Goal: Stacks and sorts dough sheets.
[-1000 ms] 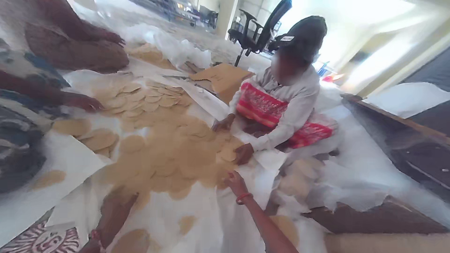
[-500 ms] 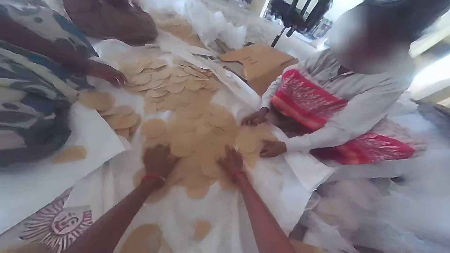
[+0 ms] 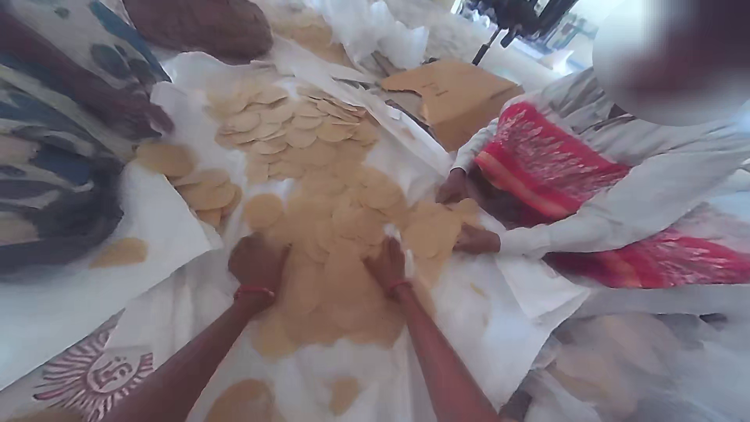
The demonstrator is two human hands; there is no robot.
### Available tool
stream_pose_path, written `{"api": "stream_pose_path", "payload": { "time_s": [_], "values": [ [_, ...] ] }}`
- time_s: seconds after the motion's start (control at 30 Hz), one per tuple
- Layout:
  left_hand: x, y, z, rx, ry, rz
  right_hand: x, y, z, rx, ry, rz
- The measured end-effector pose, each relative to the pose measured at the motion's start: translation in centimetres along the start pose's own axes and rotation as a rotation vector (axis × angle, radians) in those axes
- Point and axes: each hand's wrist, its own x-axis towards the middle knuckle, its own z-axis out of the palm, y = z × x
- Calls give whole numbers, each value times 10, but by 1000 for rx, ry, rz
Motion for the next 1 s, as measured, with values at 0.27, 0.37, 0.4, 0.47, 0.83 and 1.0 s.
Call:
{"api": "stream_pose_path", "payload": {
  "time_s": [0.27, 0.37, 0.4, 0.47, 0.83, 1.0],
  "values": [
    [-7, 21, 10, -155, -123, 68, -4, -22, -10, 138, -56, -119],
    [-37, 12, 14, -195, -193, 118, -34, -32, -18, 87, -138, -27],
    [-48, 11, 13, -199, -205, 130, -45, -35, -18, 83, -139, -2],
    [-69, 5, 9, -152, -222, 142, -72, -43, -19, 97, -158, 56],
    [-109, -35, -35, -295, -384, 130, -139, -9, -33, 578, -513, 265],
    [-123, -21, -24, -363, -452, 129, -147, -3, -26, 835, -662, 190]
  ]
}}
